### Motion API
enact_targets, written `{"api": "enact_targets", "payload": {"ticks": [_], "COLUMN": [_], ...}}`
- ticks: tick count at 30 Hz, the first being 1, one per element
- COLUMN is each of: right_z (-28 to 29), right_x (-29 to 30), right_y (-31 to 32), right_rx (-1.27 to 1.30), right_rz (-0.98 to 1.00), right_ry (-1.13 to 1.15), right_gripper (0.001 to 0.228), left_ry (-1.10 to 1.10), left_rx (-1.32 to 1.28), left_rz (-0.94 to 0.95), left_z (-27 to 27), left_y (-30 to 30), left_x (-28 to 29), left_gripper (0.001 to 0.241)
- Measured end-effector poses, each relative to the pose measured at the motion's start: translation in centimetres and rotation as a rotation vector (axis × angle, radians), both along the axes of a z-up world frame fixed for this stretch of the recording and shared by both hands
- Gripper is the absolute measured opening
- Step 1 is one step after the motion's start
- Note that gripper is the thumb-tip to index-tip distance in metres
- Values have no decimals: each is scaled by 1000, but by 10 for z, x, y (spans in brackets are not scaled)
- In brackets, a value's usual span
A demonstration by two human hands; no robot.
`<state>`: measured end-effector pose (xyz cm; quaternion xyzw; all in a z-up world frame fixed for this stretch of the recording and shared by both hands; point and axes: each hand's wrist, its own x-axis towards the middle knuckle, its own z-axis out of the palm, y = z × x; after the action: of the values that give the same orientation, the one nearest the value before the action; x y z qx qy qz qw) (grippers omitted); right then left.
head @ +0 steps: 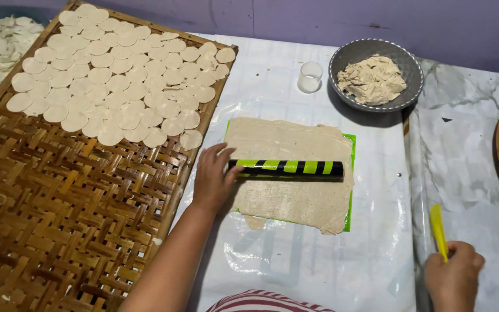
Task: Rolling out dough and cutting it into circular dumpling wrappers.
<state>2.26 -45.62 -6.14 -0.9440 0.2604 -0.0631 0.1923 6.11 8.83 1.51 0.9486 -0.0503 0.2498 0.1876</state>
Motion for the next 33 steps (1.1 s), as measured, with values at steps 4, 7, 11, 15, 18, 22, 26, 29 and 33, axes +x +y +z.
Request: {"api": "enact_targets", "payload": {"ticks": [4,7,11,15,18,22,26,29,33], "right_z": [45,93,112,95,89,77,74,73,81], "right_x": [-10,-15,-17,1,11,18,21,18,14], "right_y": [104,186,258,310,343,371,372,348,302], "right_rx": [180,348,308,230,154,69,18,42,53], "right_rz": [364,566,1073,1281,1384,1455,1446,1377,1300], "right_ry": [2,177,103,23,-25,-71,-33,-13,19], "right_gripper": [29,29,20,16,17,16,13,17,21], "left_ry": [107,31,80,70,99,117,113,106,101], "left_rx": [-357,-345,-485,-455,-569,-556,-571,-574,-556], "left_rz": [264,273,273,276,324,325,324,340,326], "left_z": [-8,-14,-28,-37,-41,-43,-44,-43,-40], "left_y": [13,13,8,8,13,14,14,14,14], "left_x": [-50,-80,-113,-118,-117,-116,-115,-115,-117], "left_gripper": [21,16,20,20,16,12,13,11,11]}}
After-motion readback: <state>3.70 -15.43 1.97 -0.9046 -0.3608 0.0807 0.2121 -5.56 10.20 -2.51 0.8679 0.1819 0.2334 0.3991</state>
